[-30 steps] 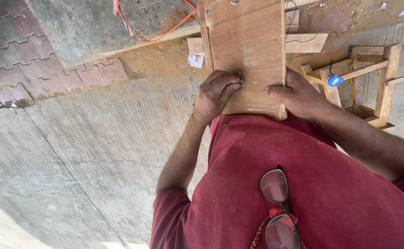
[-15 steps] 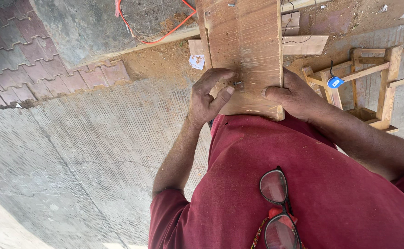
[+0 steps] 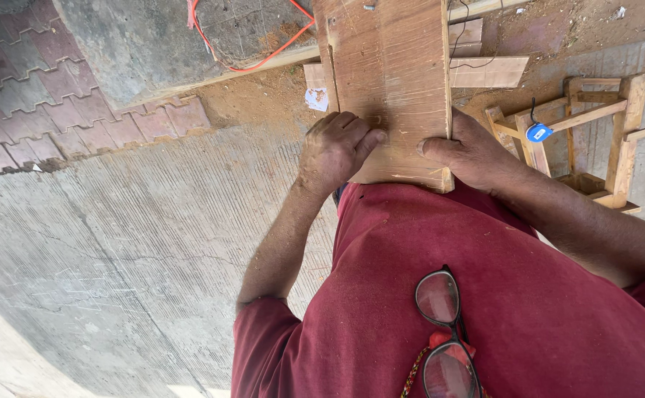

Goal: The person sits with a wooden board across their lap and drives screws into it using a yellow-handled screwdriver. They then pick up a circular saw, position the board on the ground, and cut along the board, before picking at the cut edge and fasteners by hand.

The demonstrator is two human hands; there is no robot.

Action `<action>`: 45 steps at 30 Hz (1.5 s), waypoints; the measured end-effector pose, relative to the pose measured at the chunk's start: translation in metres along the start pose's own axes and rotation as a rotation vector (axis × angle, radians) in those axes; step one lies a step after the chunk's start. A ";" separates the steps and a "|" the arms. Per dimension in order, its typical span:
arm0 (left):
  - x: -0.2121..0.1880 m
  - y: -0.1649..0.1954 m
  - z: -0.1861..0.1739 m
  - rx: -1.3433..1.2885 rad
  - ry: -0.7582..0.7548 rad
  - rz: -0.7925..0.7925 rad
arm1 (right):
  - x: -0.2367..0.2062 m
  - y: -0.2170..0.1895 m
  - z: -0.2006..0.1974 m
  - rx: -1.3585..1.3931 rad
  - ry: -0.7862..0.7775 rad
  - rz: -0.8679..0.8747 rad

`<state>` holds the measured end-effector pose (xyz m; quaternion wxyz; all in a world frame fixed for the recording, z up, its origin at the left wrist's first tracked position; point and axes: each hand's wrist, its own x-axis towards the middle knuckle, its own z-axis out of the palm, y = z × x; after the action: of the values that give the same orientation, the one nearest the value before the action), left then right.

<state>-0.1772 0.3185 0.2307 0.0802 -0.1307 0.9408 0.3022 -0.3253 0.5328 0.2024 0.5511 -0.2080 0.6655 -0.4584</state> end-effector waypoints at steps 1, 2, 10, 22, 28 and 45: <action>0.000 -0.002 0.000 -0.017 0.059 0.098 | 0.001 0.000 -0.001 -0.012 0.012 0.013; 0.000 -0.003 -0.001 -0.034 0.116 0.196 | 0.002 0.000 -0.001 -0.005 0.007 0.000; 0.011 0.005 -0.003 0.022 -0.002 -0.010 | 0.009 -0.002 -0.006 -0.016 -0.023 -0.003; 0.009 0.002 0.004 -0.087 -0.012 0.003 | 0.006 -0.005 -0.004 0.029 -0.001 -0.012; 0.004 -0.003 0.000 -0.208 0.342 0.307 | 0.002 -0.002 -0.003 0.053 0.005 -0.033; 0.007 -0.014 0.030 -0.142 0.132 0.193 | 0.004 -0.003 -0.009 0.051 -0.002 0.003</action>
<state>-0.1775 0.3242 0.1972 -0.0208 -0.0644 0.9285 0.3651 -0.3358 0.5317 0.2019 0.5576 -0.1937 0.6533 -0.4741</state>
